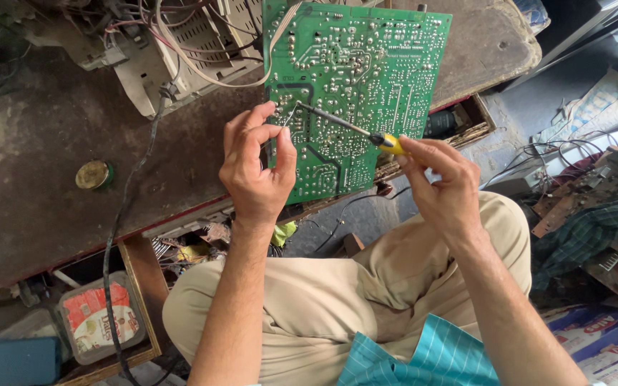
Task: The person is soldering a green circuit board using a soldering iron and solder wire. They repeatedly apply solder to various points on the board while seated on the floor in a cluttered workshop.
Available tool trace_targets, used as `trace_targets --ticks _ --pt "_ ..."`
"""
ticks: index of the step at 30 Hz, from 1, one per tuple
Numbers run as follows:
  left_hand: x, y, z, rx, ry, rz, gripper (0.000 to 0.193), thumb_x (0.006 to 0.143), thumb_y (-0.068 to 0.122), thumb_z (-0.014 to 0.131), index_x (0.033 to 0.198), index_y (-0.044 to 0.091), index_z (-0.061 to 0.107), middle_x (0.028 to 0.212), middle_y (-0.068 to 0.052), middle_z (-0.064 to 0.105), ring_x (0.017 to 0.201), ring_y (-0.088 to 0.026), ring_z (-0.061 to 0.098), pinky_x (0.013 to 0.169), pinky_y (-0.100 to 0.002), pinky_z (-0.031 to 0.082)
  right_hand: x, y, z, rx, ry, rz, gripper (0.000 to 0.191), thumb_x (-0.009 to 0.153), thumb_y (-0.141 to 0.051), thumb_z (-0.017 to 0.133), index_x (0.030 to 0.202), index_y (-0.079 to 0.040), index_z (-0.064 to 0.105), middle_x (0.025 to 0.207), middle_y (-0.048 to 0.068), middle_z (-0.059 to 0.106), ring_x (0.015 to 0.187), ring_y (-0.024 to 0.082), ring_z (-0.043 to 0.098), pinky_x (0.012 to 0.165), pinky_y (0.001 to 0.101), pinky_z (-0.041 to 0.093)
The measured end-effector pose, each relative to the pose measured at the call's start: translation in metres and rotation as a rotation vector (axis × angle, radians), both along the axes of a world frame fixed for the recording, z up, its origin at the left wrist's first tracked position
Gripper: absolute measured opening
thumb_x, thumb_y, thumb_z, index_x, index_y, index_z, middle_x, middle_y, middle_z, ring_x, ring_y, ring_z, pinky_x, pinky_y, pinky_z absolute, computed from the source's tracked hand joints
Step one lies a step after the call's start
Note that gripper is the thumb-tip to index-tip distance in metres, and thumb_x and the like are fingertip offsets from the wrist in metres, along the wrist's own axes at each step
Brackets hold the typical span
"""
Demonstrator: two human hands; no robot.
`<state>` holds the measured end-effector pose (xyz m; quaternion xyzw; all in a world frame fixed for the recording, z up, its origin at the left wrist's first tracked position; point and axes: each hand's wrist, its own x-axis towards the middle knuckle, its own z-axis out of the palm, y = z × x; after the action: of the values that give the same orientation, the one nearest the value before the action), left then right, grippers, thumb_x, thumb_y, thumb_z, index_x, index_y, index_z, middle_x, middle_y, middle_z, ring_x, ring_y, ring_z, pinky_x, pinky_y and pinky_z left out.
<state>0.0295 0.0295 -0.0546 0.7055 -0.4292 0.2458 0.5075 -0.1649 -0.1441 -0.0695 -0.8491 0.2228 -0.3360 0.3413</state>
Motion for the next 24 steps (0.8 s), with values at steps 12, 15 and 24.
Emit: trace_targets --ticks 12,15,24 --pt "0.001 0.0 -0.001 0.011 -0.017 0.006 0.013 0.095 -0.001 0.074 0.1 0.002 0.062 0.124 -0.014 0.071 0.113 -0.031 0.069 0.098 -0.039 0.059 0.011 -0.014 -0.004 -0.003 -0.006 0.04 0.023 0.103 -0.01 0.073 0.125 -0.011 0.075 0.113 0.008 0.075 0.09 0.015 0.07 0.071 0.029 0.056" --pt "0.001 0.0 -0.002 0.011 -0.02 0.009 0.013 0.095 -0.001 0.074 0.1 0.002 0.062 0.124 -0.014 0.071 0.112 -0.031 0.069 0.097 -0.039 0.059 0.01 -0.014 -0.003 -0.019 -0.011 0.038 0.023 0.103 -0.009 0.073 0.126 -0.011 0.075 0.112 0.007 0.075 0.089 0.015 0.069 0.072 0.0289 0.055" --pt "0.001 0.001 0.0 0.007 -0.003 0.005 0.012 0.096 -0.001 0.073 0.1 0.002 0.062 0.123 -0.014 0.072 0.112 -0.03 0.07 0.097 -0.039 0.059 0.002 -0.003 -0.012 0.075 -0.123 0.02 0.024 0.102 -0.005 0.074 0.125 -0.005 0.073 0.115 0.01 0.074 0.096 0.014 0.07 0.083 0.0283 0.056"
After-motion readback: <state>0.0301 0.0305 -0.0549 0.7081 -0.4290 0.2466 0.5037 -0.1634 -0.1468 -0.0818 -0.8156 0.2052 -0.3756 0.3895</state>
